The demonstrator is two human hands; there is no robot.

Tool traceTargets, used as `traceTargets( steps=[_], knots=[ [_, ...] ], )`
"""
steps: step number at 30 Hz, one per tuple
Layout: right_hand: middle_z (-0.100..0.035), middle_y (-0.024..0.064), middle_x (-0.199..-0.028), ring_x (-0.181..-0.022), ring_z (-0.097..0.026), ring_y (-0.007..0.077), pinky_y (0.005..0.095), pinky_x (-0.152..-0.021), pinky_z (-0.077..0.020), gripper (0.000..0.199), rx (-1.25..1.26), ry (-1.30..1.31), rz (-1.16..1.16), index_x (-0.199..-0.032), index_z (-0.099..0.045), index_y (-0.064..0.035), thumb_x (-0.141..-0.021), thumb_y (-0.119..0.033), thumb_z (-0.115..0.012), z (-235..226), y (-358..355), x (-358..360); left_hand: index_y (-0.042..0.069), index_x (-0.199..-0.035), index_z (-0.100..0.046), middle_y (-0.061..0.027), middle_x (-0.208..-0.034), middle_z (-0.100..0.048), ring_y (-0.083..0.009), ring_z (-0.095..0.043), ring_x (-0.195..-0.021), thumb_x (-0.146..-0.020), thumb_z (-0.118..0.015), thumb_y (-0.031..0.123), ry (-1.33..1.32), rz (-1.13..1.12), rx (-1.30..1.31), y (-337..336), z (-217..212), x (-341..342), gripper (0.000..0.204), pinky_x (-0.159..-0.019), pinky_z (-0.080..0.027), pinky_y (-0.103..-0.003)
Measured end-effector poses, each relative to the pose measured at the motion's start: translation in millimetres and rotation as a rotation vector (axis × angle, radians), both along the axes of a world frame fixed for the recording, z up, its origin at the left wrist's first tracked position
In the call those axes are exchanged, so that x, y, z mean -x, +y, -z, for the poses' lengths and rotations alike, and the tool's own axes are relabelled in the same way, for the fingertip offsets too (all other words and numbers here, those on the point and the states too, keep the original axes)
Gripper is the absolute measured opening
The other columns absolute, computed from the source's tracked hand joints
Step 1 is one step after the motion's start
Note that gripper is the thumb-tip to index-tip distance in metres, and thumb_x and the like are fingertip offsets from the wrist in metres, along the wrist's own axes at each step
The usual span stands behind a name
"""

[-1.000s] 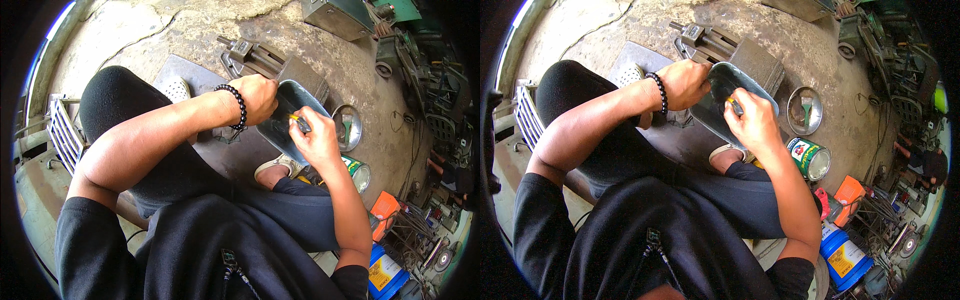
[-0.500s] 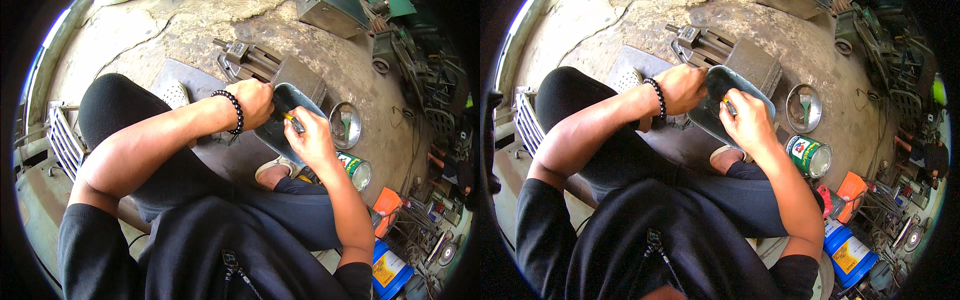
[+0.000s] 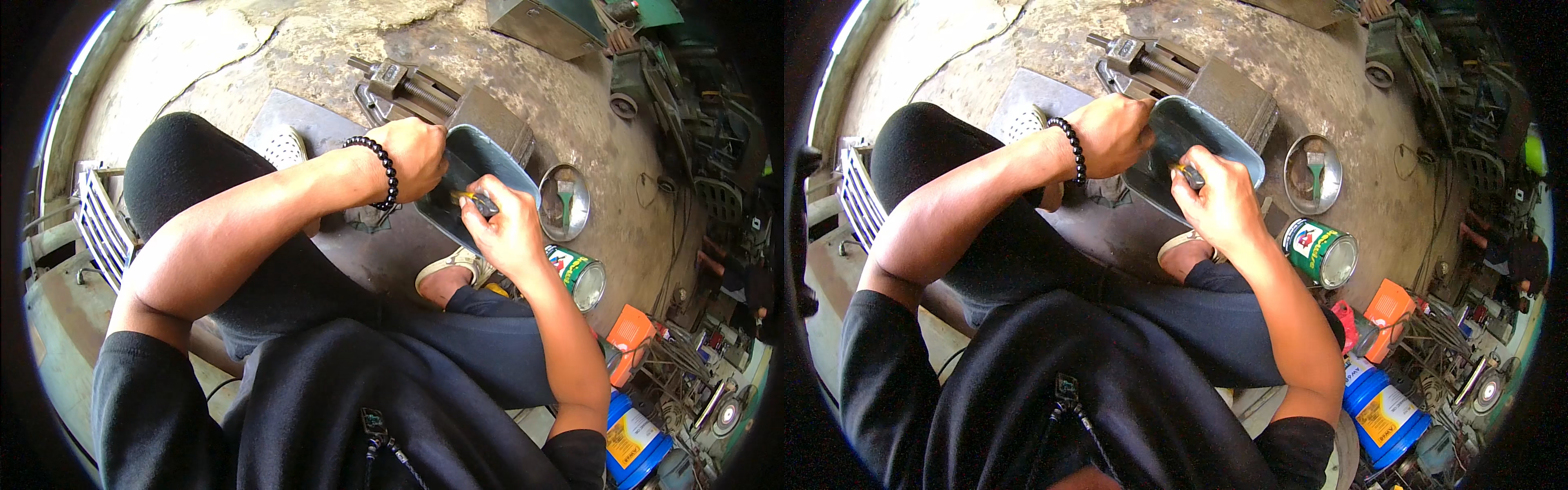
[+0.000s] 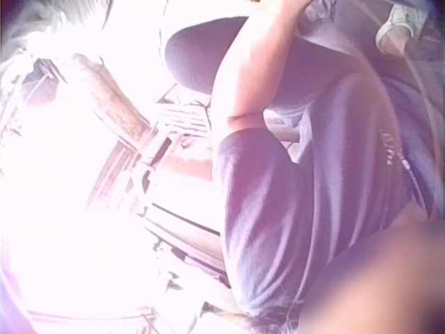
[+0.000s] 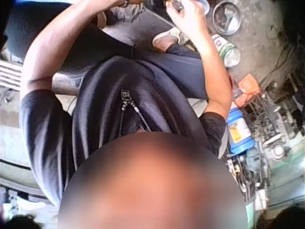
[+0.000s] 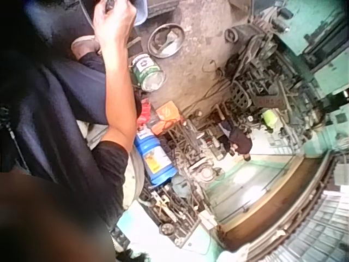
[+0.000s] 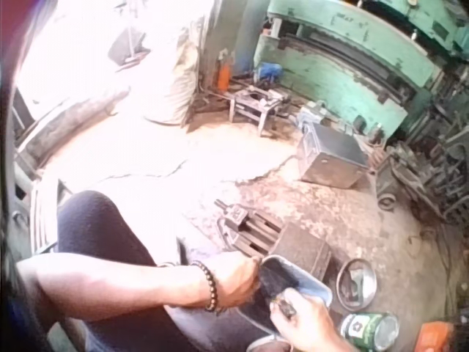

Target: The person mixes a light-colored paste in a small container, then uses a brush to apply it to a metal vise and surrounding floor area. The person wipes the applied paste with a cloth and continues brushing the surface.

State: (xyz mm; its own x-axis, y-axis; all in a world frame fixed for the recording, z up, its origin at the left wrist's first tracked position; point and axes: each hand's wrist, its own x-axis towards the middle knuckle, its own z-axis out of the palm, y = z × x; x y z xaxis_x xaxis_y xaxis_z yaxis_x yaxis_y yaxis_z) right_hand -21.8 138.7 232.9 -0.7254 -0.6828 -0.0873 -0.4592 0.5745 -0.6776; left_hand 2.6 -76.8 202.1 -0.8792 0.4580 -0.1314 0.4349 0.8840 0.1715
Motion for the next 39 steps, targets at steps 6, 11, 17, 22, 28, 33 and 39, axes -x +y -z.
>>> traceTargets(
  steps=[6,11,17,22,28,33,39],
  knots=[
    [-0.069,0.0219,-0.084,-0.072,-0.068,0.0397,0.0426,-0.061,-0.0523,0.015,-0.003,0.238,-0.062,-0.095,-0.064,0.0029,-0.088,-0.008,-0.072,-2.6,-0.5,10.7,-0.002,-0.097,-0.066,-0.0230,-0.085,-0.070,-0.0372,-0.071,-0.086,-0.092,-0.060,0.020,-0.063,-0.089,-0.156,-4.0,-0.9,-0.7,0.024,-0.074,-0.057,-0.045],
    [-0.062,0.0230,-0.075,-0.068,-0.063,0.0439,0.0463,-0.060,-0.0496,0.016,-0.158,0.302,-0.079,-0.086,-0.057,0.0008,-0.086,-0.008,-0.071,-15.9,4.1,2.6,-0.007,-0.099,-0.060,-0.0283,-0.083,-0.068,-0.0437,-0.070,-0.085,-0.092,-0.060,0.017,-0.096,-0.199,-0.319,-5.9,-3.6,0.7,0.025,-0.076,-0.057,-0.050],
    [-0.064,0.0204,-0.070,-0.050,-0.060,0.0259,0.0379,-0.051,-0.0455,0.014,-0.090,0.114,-0.047,-0.090,-0.061,0.0022,-0.087,-0.008,-0.071,-7.4,-3.3,0.6,-0.007,-0.097,-0.061,-0.0284,-0.085,-0.069,-0.0441,-0.070,-0.087,-0.092,-0.061,0.018,-0.106,-0.167,-0.270,-3.4,-4.2,3.3,0.026,-0.078,-0.057,-0.050],
    [-0.069,0.0197,-0.078,-0.053,-0.061,0.0187,0.0308,-0.048,-0.0457,0.014,0.047,0.015,0.031,-0.096,-0.065,0.0030,-0.089,-0.006,-0.071,0.4,-8.0,5.3,-0.007,-0.098,-0.061,-0.0285,-0.086,-0.069,-0.0442,-0.070,-0.087,-0.092,-0.061,0.020,-0.120,-0.168,-0.271,-1.4,-3.6,4.3,0.027,-0.078,-0.057,-0.050],
    [-0.067,0.0221,-0.079,-0.059,-0.064,0.0307,0.0379,-0.051,-0.0492,0.014,-0.042,0.278,-0.044,-0.094,-0.062,0.0038,-0.089,-0.006,-0.070,-6.4,-1.9,11.7,-0.007,-0.097,-0.061,-0.0286,-0.083,-0.068,-0.0442,-0.070,-0.085,-0.092,-0.060,0.019,-0.134,-0.200,-0.338,-3.2,-8.6,1.5,0.026,-0.077,-0.057,-0.050],
    [-0.062,0.0211,-0.070,-0.051,-0.055,0.0309,0.0407,-0.049,-0.0423,0.014,-0.134,0.239,-0.062,-0.088,-0.060,0.0025,-0.087,-0.007,-0.070,-9.9,1.7,4.7,-0.008,-0.098,-0.061,-0.0292,-0.083,-0.069,-0.0448,-0.070,-0.084,-0.093,-0.060,0.018,-0.164,-0.203,-0.338,-2.5,-11.1,3.5,0.026,-0.075,-0.057,-0.050],
    [-0.062,0.0150,-0.066,-0.049,-0.049,0.0107,0.0330,-0.047,-0.0398,0.013,-0.013,0.013,0.004,-0.092,-0.062,0.0028,-0.089,-0.006,-0.070,3.7,-8.6,-1.7,-0.008,-0.098,-0.062,-0.0281,-0.083,-0.070,-0.0429,-0.071,-0.085,-0.094,-0.058,0.020,-0.127,-0.159,-0.250,2.0,0.1,4.5,0.029,-0.076,-0.058,-0.049]
  ],
)
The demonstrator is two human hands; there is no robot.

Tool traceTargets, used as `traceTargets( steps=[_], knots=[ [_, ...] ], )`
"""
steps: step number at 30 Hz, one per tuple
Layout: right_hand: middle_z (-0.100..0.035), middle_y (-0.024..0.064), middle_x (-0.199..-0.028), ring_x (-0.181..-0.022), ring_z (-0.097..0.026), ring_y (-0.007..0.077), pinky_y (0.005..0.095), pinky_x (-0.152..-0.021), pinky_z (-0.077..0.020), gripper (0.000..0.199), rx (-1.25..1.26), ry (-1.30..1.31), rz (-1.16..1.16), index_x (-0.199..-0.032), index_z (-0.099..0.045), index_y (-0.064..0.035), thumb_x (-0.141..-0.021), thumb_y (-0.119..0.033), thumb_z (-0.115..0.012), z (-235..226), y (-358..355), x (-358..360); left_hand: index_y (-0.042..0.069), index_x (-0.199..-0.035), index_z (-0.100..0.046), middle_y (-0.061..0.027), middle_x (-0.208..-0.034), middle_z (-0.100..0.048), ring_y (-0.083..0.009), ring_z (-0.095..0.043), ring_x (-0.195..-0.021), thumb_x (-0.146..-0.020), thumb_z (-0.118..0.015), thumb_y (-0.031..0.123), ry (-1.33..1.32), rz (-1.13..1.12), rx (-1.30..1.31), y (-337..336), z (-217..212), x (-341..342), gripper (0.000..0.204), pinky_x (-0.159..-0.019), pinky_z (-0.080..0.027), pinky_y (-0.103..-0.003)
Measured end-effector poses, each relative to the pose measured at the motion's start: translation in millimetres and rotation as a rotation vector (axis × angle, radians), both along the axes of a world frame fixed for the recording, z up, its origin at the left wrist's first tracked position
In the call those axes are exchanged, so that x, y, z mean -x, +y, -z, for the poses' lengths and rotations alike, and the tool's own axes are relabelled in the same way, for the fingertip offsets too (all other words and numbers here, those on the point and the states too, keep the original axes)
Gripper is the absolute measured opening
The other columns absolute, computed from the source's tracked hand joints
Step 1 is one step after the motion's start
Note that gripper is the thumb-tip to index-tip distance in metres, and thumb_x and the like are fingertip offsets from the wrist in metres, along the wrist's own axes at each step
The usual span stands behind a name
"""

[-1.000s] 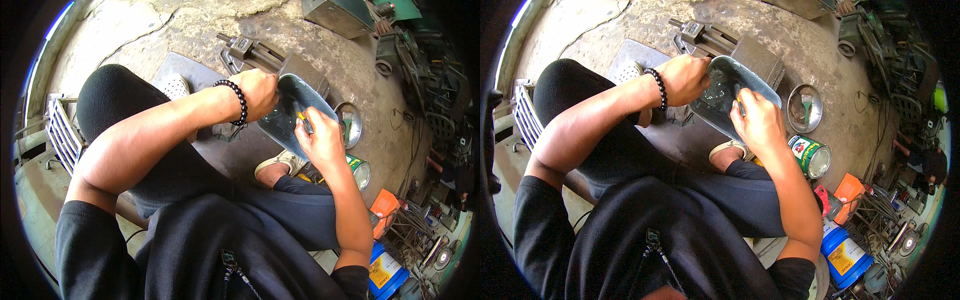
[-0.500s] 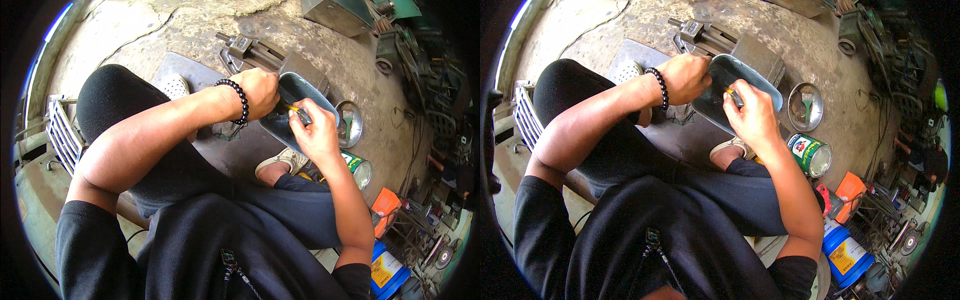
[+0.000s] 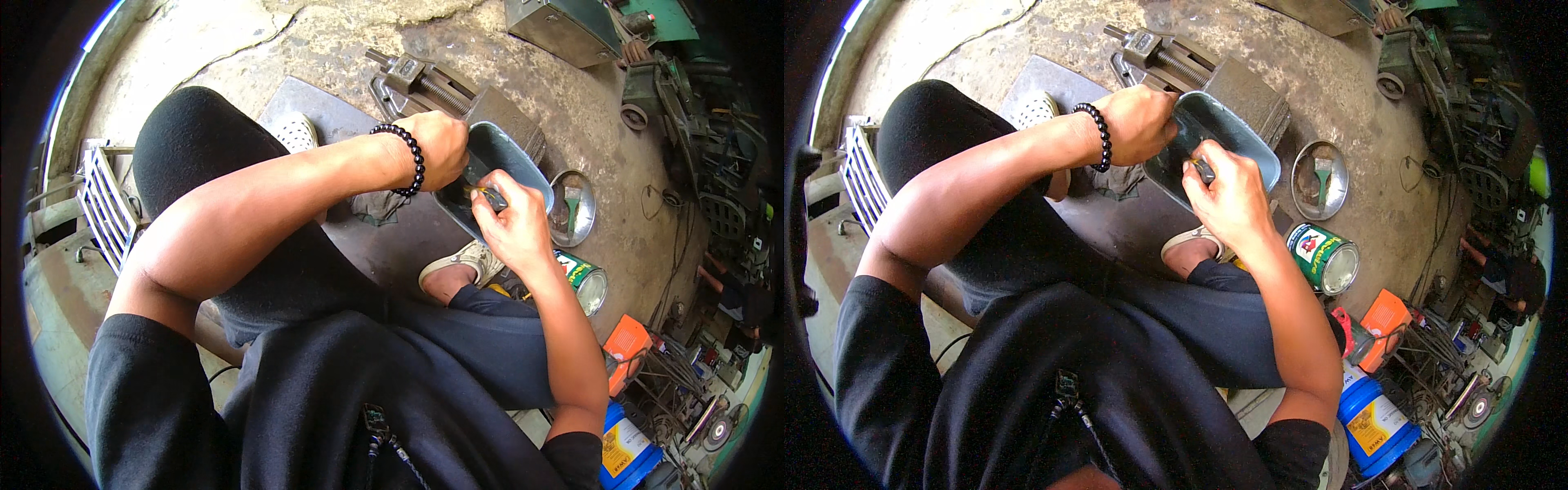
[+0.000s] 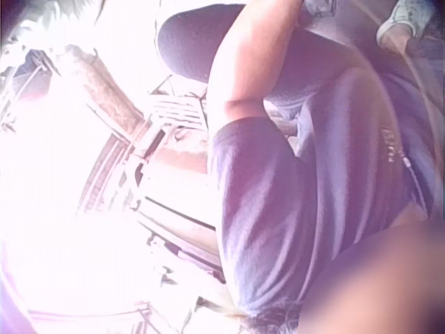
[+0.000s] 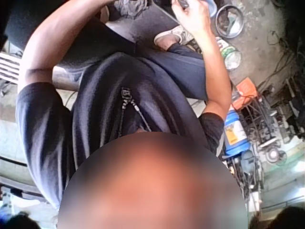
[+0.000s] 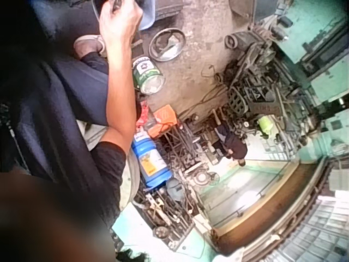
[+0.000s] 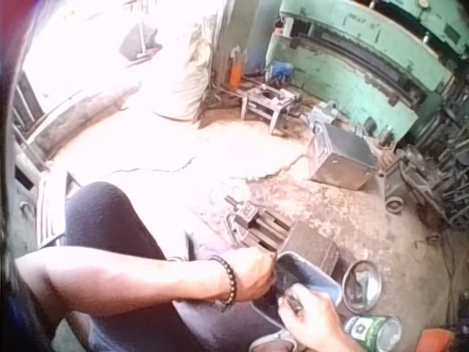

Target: The person mixes a light-colored paste in a small container, then uses a brush to apply it to a metal vise and surrounding floor area. The person wipes the applied paste with a cloth and continues brushing the surface.

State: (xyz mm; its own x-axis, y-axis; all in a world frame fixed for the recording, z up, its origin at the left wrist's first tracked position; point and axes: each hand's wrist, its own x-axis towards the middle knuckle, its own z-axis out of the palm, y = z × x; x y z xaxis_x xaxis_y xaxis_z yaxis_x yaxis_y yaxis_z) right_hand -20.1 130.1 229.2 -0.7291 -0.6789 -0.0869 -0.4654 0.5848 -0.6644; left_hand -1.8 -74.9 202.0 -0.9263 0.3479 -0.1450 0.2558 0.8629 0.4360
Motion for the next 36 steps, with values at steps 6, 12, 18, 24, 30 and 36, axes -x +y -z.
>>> traceTargets(
  steps=[6,12,18,24,30,36],
  knots=[
    [-0.065,0.0187,-0.072,-0.048,-0.055,0.0191,0.0356,-0.049,-0.0443,0.014,0.067,0.179,-0.003,-0.094,-0.063,0.0019,-0.089,-0.008,-0.071,0.4,-2.6,3.5,-0.007,-0.094,-0.063,-0.0245,-0.078,-0.068,-0.0399,-0.073,-0.080,-0.093,-0.058,0.020,0.049,0.088,0.085,-0.8,1.9,-0.7,0.028,-0.074,-0.059,-0.047],
    [-0.062,0.0197,-0.067,-0.045,-0.056,0.0270,0.0376,-0.048,-0.0427,0.014,-0.126,0.287,-0.079,-0.086,-0.059,0.0012,-0.087,-0.008,-0.070,-14.5,6.3,1.6,-0.009,-0.092,-0.061,-0.0287,-0.082,-0.069,-0.0419,-0.072,-0.082,-0.091,-0.060,0.019,0.047,-0.052,-0.053,-3.7,-5.7,-6.8,0.028,-0.073,-0.058,-0.047],
    [-0.061,0.0112,-0.060,-0.042,-0.047,0.0112,0.0292,-0.044,-0.0365,0.012,0.010,0.022,0.001,-0.093,-0.065,0.0012,-0.089,-0.009,-0.070,-5.9,2.3,-6.3,-0.009,-0.093,-0.062,-0.0278,-0.080,-0.069,-0.0420,-0.072,-0.083,-0.091,-0.059,0.018,0.046,0.097,0.101,-4.1,-4.4,-6.2,0.027,-0.074,-0.058,-0.047],
    [-0.070,0.0191,-0.081,-0.055,-0.063,0.0266,0.0393,-0.051,-0.0463,0.015,0.054,0.348,-0.104,-0.096,-0.066,0.0005,-0.090,-0.011,-0.072,-1.4,1.7,0.3,-0.009,-0.092,-0.062,-0.0266,-0.078,-0.069,-0.0419,-0.072,-0.079,-0.094,-0.058,0.020,0.049,0.021,0.012,-3.9,-6.5,-12.3,0.029,-0.070,-0.058,-0.047],
    [-0.064,0.0218,-0.070,-0.054,-0.063,0.0339,0.0410,-0.053,-0.0479,0.015,-0.145,0.279,-0.091,-0.086,-0.060,0.0000,-0.086,-0.010,-0.071,-17.0,13.7,-8.2,-0.009,-0.096,-0.061,-0.0267,-0.077,-0.068,-0.0417,-0.072,-0.077,-0.094,-0.057,0.020,0.036,0.002,0.039,-9.9,-2.0,-12.6,0.029,-0.069,-0.058,-0.048],
    [-0.064,0.0149,-0.064,-0.046,-0.058,0.0167,0.0335,-0.047,-0.0439,0.015,-0.024,0.013,-0.040,-0.097,-0.068,0.0003,-0.086,-0.010,-0.070,-8.7,3.0,-18.9,-0.008,-0.100,-0.060,-0.0269,-0.076,-0.068,-0.0424,-0.072,-0.079,-0.093,-0.058,0.021,0.047,0.021,0.090,-16.4,10.1,-21.4,0.030,-0.072,-0.058,-0.049]
  ],
)
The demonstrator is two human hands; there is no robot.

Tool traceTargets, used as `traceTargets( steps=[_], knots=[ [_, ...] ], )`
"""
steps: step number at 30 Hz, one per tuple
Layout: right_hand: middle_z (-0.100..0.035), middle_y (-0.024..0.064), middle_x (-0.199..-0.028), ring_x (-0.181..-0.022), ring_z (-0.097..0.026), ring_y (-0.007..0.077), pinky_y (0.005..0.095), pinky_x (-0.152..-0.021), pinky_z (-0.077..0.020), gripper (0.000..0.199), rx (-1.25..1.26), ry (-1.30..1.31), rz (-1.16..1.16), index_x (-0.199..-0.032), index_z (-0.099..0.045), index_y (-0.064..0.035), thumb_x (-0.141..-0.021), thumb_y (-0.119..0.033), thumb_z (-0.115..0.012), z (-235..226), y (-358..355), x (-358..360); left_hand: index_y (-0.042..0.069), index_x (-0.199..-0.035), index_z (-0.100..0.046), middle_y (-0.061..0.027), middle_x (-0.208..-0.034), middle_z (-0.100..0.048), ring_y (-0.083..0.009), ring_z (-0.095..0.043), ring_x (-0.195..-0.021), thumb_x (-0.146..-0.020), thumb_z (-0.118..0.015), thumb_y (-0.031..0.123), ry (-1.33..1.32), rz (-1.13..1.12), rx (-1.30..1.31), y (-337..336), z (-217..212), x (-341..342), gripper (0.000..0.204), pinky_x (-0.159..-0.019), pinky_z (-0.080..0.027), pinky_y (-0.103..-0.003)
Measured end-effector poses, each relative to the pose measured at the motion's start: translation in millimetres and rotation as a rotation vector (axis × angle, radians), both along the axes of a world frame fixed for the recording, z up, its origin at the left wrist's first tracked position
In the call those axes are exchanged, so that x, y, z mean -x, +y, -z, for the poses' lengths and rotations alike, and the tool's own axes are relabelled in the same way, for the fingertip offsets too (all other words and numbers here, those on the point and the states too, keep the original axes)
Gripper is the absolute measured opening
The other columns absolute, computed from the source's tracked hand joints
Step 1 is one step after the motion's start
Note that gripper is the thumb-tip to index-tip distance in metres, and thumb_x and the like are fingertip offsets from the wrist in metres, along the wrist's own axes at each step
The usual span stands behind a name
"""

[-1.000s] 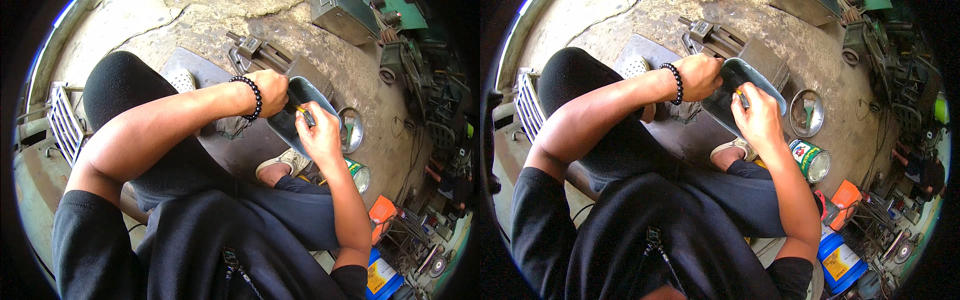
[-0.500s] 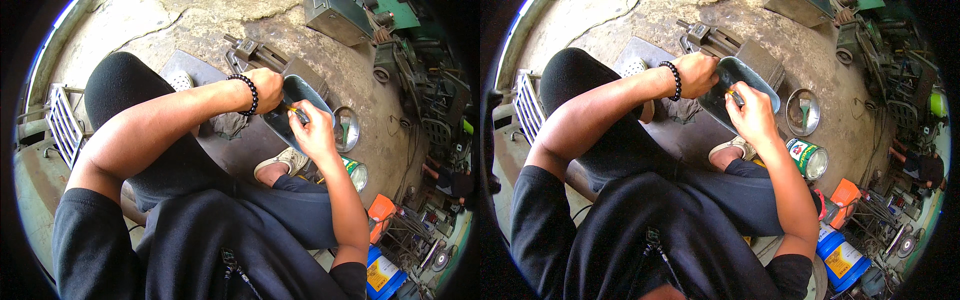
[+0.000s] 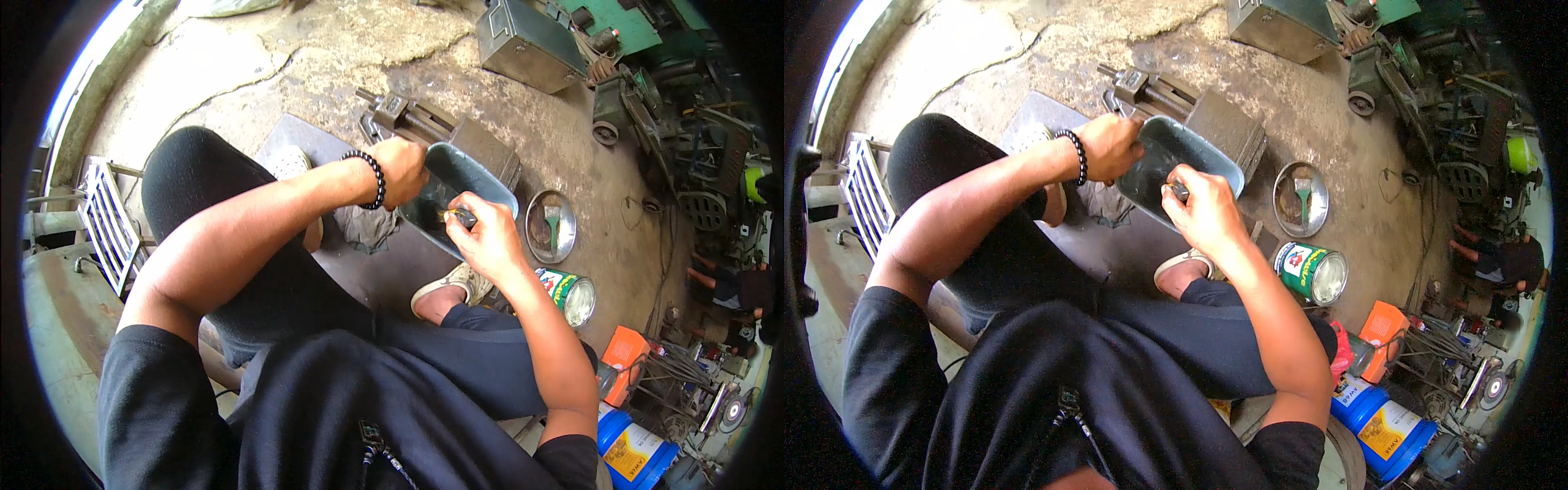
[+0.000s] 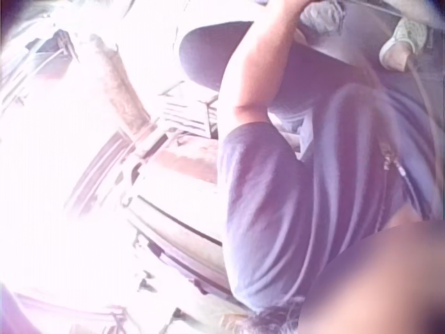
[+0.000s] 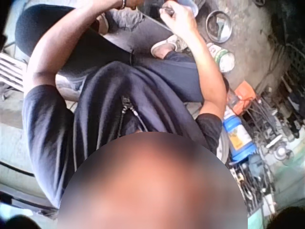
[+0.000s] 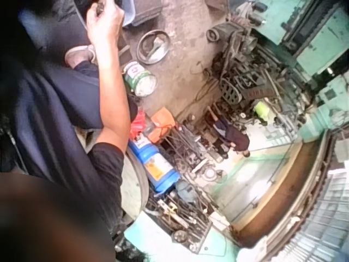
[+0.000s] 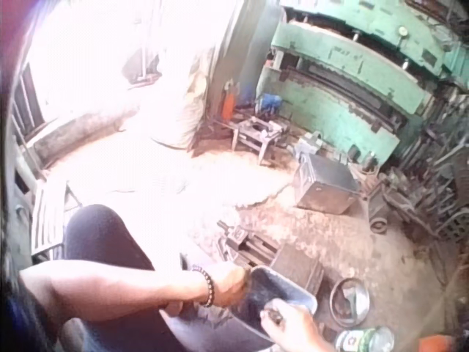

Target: The person mixes a light-colored paste in a small container, then uses a brush to apply it to a metal vise and surrounding floor area. The person wipes the applied paste with a cloth and continues brushing the surface.

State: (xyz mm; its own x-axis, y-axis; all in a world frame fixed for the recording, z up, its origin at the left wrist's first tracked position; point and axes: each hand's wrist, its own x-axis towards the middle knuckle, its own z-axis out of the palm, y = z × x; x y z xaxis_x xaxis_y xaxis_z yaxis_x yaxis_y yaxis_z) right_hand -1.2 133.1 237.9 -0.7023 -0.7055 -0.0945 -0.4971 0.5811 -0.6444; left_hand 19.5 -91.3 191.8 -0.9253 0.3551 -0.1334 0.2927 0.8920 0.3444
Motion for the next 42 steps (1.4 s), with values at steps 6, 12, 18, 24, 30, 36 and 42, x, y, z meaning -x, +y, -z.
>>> traceTargets(
  steps=[6,12,18,24,30,36,42],
  knots=[
    [-0.065,0.0194,-0.076,-0.069,-0.067,0.0399,0.0490,-0.063,-0.0547,0.014,0.029,0.293,-0.166,-0.096,-0.066,-0.0035,-0.088,-0.014,-0.070,0.5,-10.4,-4.0,-0.008,-0.102,-0.059,-0.0285,-0.077,-0.068,-0.0422,-0.072,-0.082,-0.094,-0.057,0.020,-0.030,-0.081,-0.063,-1.7,-6.5,-16.1,0.030,-0.074,-0.058,-0.050],
    [-0.067,0.0231,-0.076,-0.072,-0.068,0.0407,0.0475,-0.065,-0.0536,0.017,-0.091,-0.015,-0.069,-0.093,-0.066,-0.0012,-0.084,-0.014,-0.072,-9.3,-12.7,-6.9,-0.006,-0.097,-0.065,-0.0265,-0.080,-0.068,-0.0395,-0.072,-0.081,-0.092,-0.058,0.020,-0.060,-0.045,0.064,-7.9,-24.7,-31.9,0.027,-0.073,-0.058,-0.048],
    [-0.067,0.0249,-0.073,-0.072,-0.069,0.0414,0.0480,-0.069,-0.0546,0.023,-0.131,0.072,-0.196,-0.095,-0.068,0.0002,-0.084,-0.018,-0.073,5.1,-16.8,-15.7,-0.001,-0.094,-0.074,-0.0238,-0.092,-0.069,-0.0369,-0.073,-0.081,-0.088,-0.058,0.019,-0.183,-0.243,-0.062,-9.3,-34.7,-48.8,0.026,-0.073,-0.059,-0.046],
    [-0.068,0.0256,-0.080,-0.078,-0.071,0.0411,0.0458,-0.069,-0.0549,0.025,0.028,0.034,-0.181,-0.101,-0.069,-0.0002,-0.084,-0.017,-0.073,12.4,-19.0,-16.6,0.001,-0.099,-0.073,-0.0193,-0.092,-0.070,-0.0322,-0.072,-0.091,-0.077,-0.079,0.031,-0.071,-0.004,0.257,-5.8,-25.9,-49.1,0.038,-0.073,-0.059,-0.041],
    [-0.070,0.0224,-0.083,-0.082,-0.070,0.0426,0.0513,-0.074,-0.0576,0.020,-0.065,0.326,-0.170,-0.097,-0.068,-0.0031,-0.081,-0.015,-0.073,-3.6,-14.0,-25.3,0.001,-0.103,-0.073,-0.0207,-0.095,-0.071,-0.0360,-0.073,-0.086,-0.089,-0.065,0.027,-0.098,-0.024,0.213,-13.5,-34.3,-45.3,0.030,-0.076,-0.060,-0.044],
    [-0.068,0.0286,-0.079,-0.081,-0.069,0.0459,0.0510,-0.076,-0.0568,0.025,-0.153,0.091,-0.070,-0.099,-0.069,0.0003,-0.082,-0.018,-0.068,-29.4,-34.2,-24.5,-0.008,-0.096,-0.064,-0.0296,-0.083,-0.069,-0.0449,-0.071,-0.086,-0.092,-0.060,0.026,-0.208,-0.276,-0.034,-26.1,-63.5,-37.1,0.035,-0.078,-0.057,-0.050],
    [-0.061,0.0203,-0.060,-0.050,-0.063,0.0270,0.0397,-0.054,-0.0486,0.020,0.157,-0.022,0.063,-0.094,-0.071,-0.0007,-0.085,-0.018,-0.070,-35.6,-89.0,-9.5,-0.008,-0.098,-0.062,-0.0120,-0.066,-0.073,-0.0255,-0.076,-0.068,-0.099,-0.049,0.022,-0.339,-0.232,0.104,-87.0,-106.8,-22.1,0.032,-0.065,-0.061,-0.038]
  ],
)
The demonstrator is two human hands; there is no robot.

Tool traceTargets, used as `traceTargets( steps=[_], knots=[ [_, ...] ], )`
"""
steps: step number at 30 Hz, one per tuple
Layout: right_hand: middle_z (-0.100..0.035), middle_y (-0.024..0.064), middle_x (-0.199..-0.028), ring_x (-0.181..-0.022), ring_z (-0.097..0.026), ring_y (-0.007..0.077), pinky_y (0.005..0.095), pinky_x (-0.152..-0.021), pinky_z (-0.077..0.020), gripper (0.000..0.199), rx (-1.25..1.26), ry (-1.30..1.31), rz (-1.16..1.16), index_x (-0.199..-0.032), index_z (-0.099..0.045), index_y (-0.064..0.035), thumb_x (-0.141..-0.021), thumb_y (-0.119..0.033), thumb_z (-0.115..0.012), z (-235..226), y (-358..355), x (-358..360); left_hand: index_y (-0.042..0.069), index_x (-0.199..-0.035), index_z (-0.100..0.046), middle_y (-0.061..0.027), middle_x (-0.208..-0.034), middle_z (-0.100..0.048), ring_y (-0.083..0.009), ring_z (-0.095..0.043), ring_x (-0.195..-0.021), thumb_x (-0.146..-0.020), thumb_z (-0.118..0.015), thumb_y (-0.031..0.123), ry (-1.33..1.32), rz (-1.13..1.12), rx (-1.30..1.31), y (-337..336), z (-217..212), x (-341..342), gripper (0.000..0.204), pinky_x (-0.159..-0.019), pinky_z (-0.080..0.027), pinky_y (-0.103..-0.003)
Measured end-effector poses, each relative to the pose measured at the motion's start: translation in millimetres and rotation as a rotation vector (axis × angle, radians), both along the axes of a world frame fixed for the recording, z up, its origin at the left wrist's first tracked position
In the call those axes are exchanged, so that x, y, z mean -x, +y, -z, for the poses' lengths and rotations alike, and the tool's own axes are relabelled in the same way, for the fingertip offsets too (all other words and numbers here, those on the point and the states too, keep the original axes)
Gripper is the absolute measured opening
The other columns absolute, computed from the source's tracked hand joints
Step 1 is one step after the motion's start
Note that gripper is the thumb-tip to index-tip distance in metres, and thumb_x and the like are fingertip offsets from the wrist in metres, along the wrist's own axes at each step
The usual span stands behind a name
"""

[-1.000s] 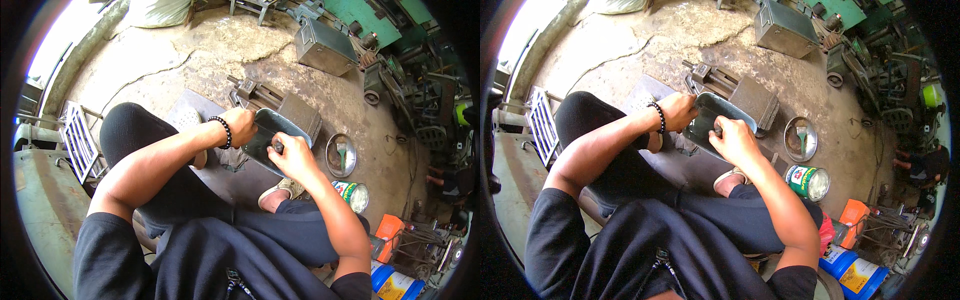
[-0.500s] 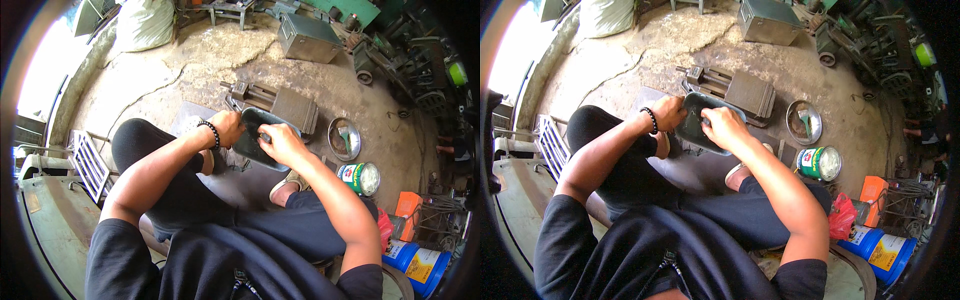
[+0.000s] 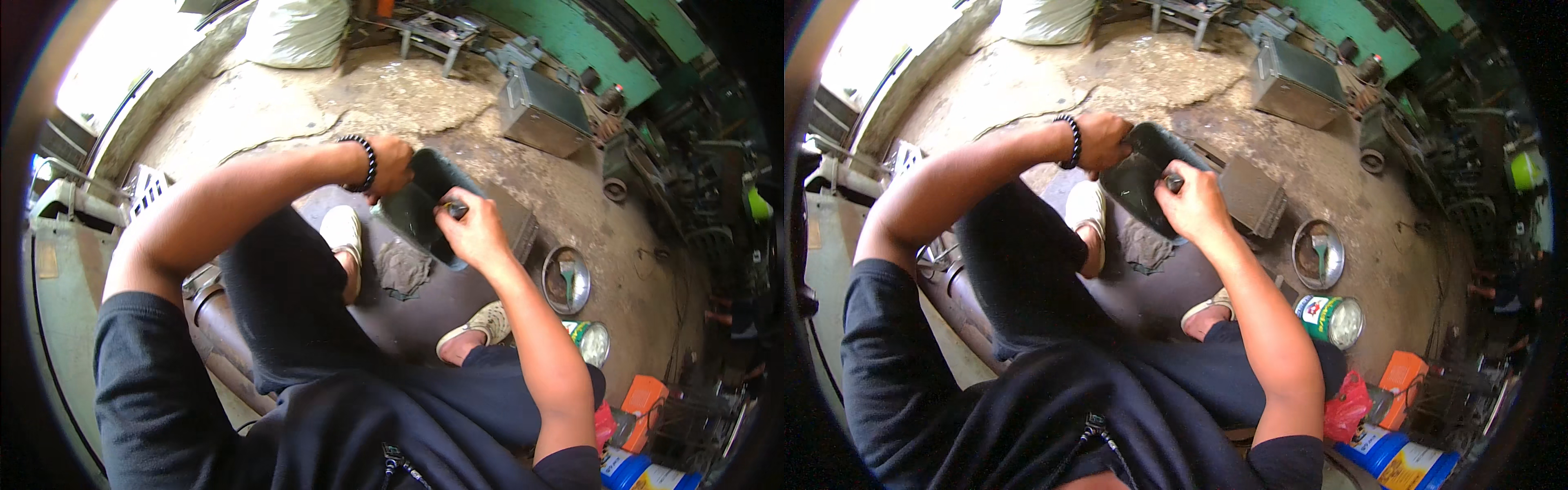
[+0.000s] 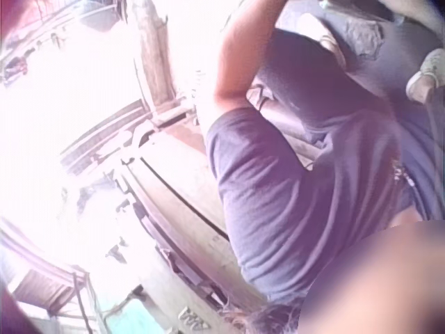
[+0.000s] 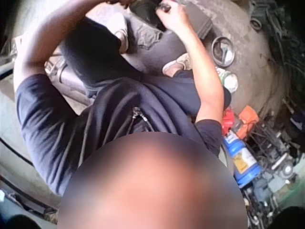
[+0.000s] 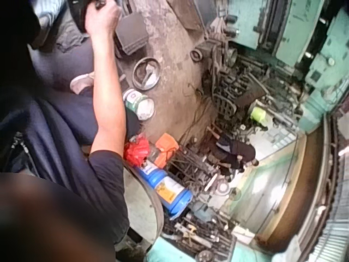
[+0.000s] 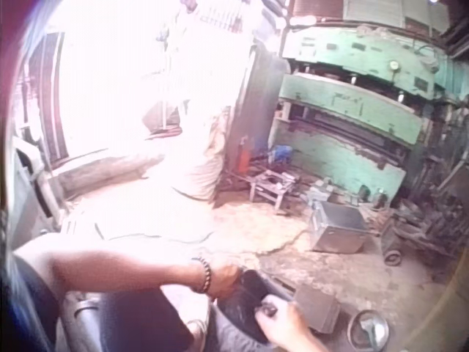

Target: The person mixes a light-colored paste in a small container, then uses a brush to apply it to a metal vise and surrounding floor area. The person wipes the applied paste with a cloth and continues brushing the surface.

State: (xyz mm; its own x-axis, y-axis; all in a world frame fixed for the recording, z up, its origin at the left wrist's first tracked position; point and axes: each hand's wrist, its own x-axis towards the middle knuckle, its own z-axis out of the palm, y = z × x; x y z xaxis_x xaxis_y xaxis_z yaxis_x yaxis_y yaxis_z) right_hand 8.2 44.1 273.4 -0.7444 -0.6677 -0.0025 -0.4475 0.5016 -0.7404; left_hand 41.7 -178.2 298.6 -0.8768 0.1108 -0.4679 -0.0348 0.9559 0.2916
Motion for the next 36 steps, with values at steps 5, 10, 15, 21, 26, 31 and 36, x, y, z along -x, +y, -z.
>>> traceTargets(
  steps=[5,10,15,21,26,31,36],
  knots=[
    [-0.061,0.0171,-0.056,-0.049,-0.062,0.0240,0.0380,-0.054,-0.0490,0.016,0.119,0.173,-0.101,-0.090,-0.070,-0.0019,-0.086,-0.017,-0.071,6.4,-64.0,19.7,-0.010,-0.097,-0.059,-0.0136,-0.064,-0.072,-0.0245,-0.075,-0.064,-0.099,-0.048,0.021,0.054,-0.006,0.041,-61.4,31.1,17.3,0.033,-0.066,-0.061,-0.038],
    [-0.062,0.0117,-0.058,-0.052,-0.058,0.0136,0.0341,-0.053,-0.0466,0.015,0.106,0.147,-0.095,-0.089,-0.070,-0.0028,-0.086,-0.017,-0.075,55.4,-118.1,48.3,-0.007,-0.107,-0.060,-0.0138,-0.065,-0.072,-0.0254,-0.075,-0.065,-0.099,-0.050,0.021,0.096,0.052,0.068,-130.0,117.6,21.6,0.031,-0.070,-0.060,-0.038],
    [-0.069,0.0030,-0.073,-0.061,-0.064,0.0073,0.0238,-0.055,-0.0499,0.015,0.113,-0.338,0.106,-0.095,-0.070,0.0007,-0.088,-0.010,-0.077,134.5,-152.5,61.5,-0.002,-0.111,-0.060,-0.0135,-0.064,-0.071,-0.0258,-0.073,-0.064,-0.099,-0.050,0.019,0.015,-0.404,-0.282,-183.5,193.8,7.6,0.026,-0.068,-0.058,-0.041],
    [-0.067,0.0040,-0.076,-0.062,-0.064,0.0092,0.0238,-0.057,-0.0507,0.012,0.107,-0.281,0.066,-0.096,-0.066,0.0020,-0.093,-0.007,-0.072,202.3,-168.5,51.5,-0.001,-0.101,-0.064,-0.0121,-0.063,-0.070,-0.0262,-0.073,-0.063,-0.098,-0.051,0.018,-0.043,-0.365,-0.236,-224.2,260.3,8.5,0.024,-0.066,-0.058,-0.042],
    [-0.068,0.0047,-0.071,-0.061,-0.063,0.0082,0.0253,-0.056,-0.0498,0.011,0.149,-0.317,0.175,-0.090,-0.065,0.0017,-0.089,-0.005,-0.073,221.4,-162.4,50.1,0.000,-0.107,-0.066,-0.0167,-0.071,-0.073,-0.0264,-0.074,-0.066,-0.099,-0.052,0.020,-0.044,-0.457,-0.315,-239.4,291.8,5.1,0.026,-0.067,-0.060,-0.042],
    [-0.066,0.0052,-0.073,-0.060,-0.060,0.0085,0.0258,-0.057,-0.0490,0.006,0.063,-0.113,0.111,-0.090,-0.064,0.0020,-0.087,0.001,-0.069,220.8,-159.6,47.4,-0.005,-0.111,-0.065,-0.0202,-0.081,-0.074,-0.0357,-0.074,-0.085,-0.098,-0.056,0.024,-0.113,-0.442,-0.228,-235.2,301.1,8.5,0.032,-0.082,-0.058,-0.047],
    [-0.066,0.0074,-0.075,-0.067,-0.061,0.0110,0.0285,-0.063,-0.0499,0.008,0.071,-0.244,0.151,-0.086,-0.062,0.0037,-0.086,0.000,-0.069,202.1,-152.6,45.7,-0.003,-0.103,-0.068,-0.0230,-0.092,-0.073,-0.0372,-0.072,-0.090,-0.098,-0.056,0.026,-0.019,-0.418,-0.133,-226.7,307.0,6.9,0.031,-0.082,-0.058,-0.047]
  ],
)
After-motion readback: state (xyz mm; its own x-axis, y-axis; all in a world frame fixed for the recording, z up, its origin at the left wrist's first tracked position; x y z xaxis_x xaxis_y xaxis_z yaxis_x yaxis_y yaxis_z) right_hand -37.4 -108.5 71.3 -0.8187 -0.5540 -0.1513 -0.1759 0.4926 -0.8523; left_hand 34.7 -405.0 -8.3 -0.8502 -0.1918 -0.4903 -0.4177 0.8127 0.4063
